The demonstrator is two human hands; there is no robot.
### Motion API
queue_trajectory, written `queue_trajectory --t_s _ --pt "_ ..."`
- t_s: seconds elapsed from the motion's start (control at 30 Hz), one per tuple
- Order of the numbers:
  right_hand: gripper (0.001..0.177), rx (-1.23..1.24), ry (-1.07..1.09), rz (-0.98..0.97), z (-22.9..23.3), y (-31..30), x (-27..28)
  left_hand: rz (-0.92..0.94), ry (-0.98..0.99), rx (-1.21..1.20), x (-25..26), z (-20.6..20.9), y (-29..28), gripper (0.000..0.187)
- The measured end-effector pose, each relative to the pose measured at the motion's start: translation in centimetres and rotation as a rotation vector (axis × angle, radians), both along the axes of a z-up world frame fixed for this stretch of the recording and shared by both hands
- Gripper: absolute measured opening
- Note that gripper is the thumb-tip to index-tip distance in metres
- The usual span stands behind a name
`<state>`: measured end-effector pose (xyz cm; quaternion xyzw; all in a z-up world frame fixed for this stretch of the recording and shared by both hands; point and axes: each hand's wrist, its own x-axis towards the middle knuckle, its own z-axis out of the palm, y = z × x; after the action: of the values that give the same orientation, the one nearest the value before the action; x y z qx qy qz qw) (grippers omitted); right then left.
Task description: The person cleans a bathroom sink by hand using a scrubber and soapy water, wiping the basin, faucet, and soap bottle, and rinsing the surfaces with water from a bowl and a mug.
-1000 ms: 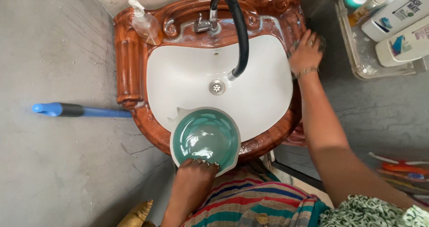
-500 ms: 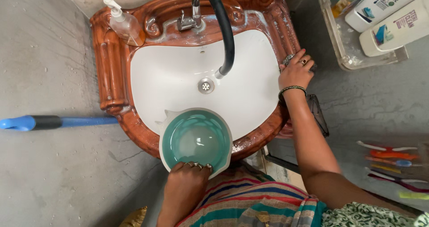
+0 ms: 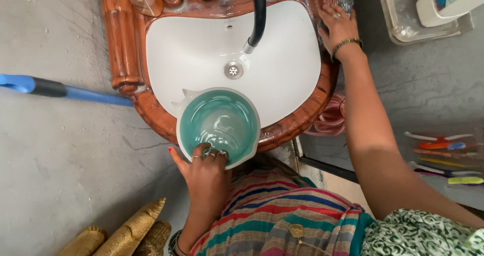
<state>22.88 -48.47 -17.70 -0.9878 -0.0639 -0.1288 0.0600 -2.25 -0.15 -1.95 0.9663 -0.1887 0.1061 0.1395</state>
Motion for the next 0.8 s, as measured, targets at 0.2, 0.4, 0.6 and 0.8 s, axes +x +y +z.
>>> queue_trajectory --t_s 0.2,0.4,0.6,0.8 --pt "0.026 0.547 -0.111 0.17 1.5 2.8 -11.5 -0.012 -0.026 -0.059 0.1 0.2 -0.1 0.022" --pt "0.024 0.762 0.063 0.186 -1.0 6.1 -16.2 -0.007 -0.05 -0.059 -0.7 0.3 -0.8 0.022" --pt "0.047 0.887 -0.06 0.152 -1.0 6.1 -16.3 -0.038 -0.155 -0.15 -3.4 0.5 -2.5 0.02" --pt "0.036 0.302 -0.165 0.26 -0.6 2.6 -12.1 -0.191 -0.242 -0.207 -4.6 0.7 -4.4 0.019"
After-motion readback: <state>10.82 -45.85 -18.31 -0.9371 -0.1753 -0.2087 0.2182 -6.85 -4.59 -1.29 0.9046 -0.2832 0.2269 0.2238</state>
